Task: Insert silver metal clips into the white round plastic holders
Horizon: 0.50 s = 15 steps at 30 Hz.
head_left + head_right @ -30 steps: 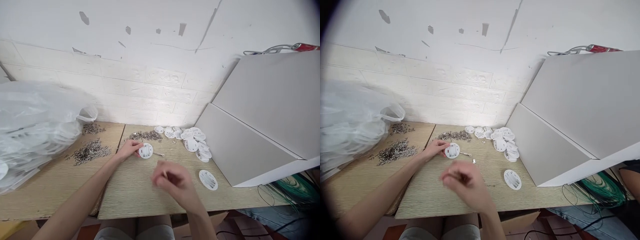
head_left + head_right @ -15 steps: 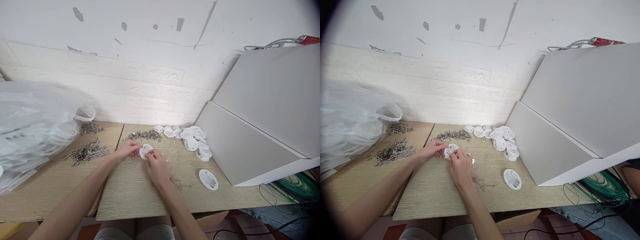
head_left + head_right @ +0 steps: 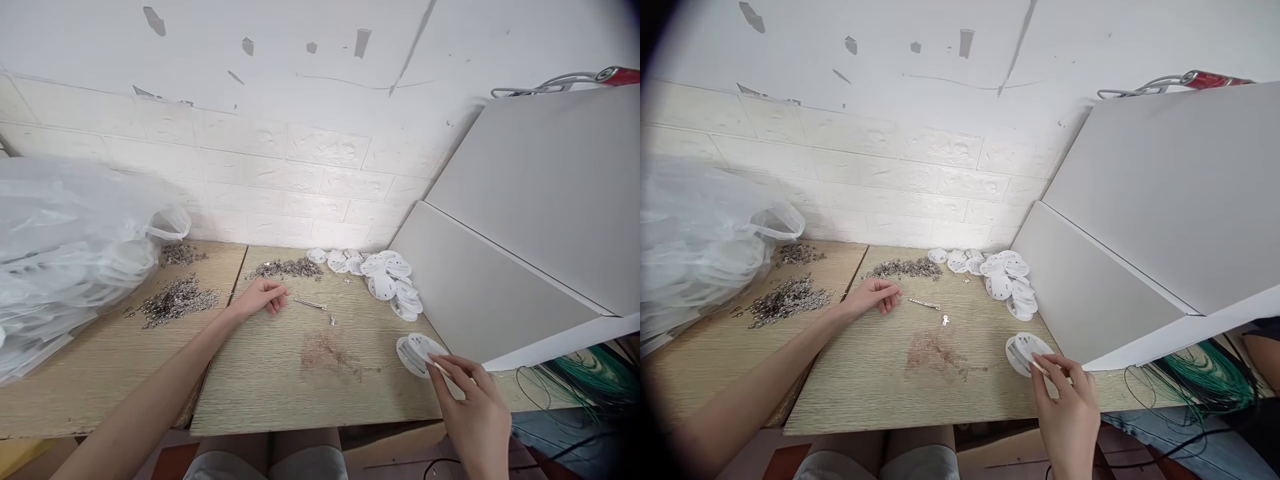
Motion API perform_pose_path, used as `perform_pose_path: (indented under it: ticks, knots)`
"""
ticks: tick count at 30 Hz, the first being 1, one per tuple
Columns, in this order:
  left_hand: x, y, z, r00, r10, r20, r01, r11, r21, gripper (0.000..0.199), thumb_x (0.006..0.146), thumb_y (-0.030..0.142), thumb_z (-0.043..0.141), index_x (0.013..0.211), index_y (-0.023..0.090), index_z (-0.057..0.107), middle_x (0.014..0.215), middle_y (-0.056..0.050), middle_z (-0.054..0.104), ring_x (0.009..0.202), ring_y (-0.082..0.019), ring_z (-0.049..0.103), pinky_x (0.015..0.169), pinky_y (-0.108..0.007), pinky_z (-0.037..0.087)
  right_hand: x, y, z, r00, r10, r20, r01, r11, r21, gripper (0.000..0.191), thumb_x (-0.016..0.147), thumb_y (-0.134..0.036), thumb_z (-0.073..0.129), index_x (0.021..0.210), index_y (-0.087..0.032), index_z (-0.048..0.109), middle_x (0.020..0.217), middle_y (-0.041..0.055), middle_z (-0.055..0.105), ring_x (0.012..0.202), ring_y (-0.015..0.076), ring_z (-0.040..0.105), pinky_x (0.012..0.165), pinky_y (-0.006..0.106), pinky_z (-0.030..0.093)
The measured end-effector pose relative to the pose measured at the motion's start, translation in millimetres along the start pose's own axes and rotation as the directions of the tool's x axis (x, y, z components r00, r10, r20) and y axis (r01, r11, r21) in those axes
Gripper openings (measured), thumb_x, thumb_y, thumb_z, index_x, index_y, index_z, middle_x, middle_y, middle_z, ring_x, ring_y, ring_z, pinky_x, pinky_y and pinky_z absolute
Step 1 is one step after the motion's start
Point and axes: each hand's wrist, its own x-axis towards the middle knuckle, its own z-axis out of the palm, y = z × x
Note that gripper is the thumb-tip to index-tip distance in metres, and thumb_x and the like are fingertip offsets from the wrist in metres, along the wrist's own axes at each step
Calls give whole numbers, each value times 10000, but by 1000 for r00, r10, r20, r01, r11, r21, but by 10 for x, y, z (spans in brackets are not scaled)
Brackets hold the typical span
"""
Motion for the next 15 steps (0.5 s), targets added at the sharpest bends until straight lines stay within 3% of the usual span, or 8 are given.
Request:
perform_pose_path:
  ticks: [9, 15]
  knots:
    - [-13, 5, 10, 1000, 6, -5, -6, 1000, 8, 412, 727, 514, 690, 816, 112, 687, 671, -56, 661, 550, -115, 592, 507, -238, 515, -131, -32, 207, 996, 69, 64, -73, 995, 63, 426, 890, -530, 505, 867, -178, 742, 1010, 128, 617, 815, 221, 574, 670, 359, 474]
    - [-24, 17, 7, 1000, 5, -5, -5, 1000, 29, 426, 727, 530, 690, 826, 116, 695, 690, -63, 666, 577, -123, 599, 527, -248, 526, -239, 146, 236, 988, 66, 139, -68, 998, 10, 490, 830, -654, 512, 871, -216, 728, 1153, 134, 582, 897, 262, 548, 762, 428, 451]
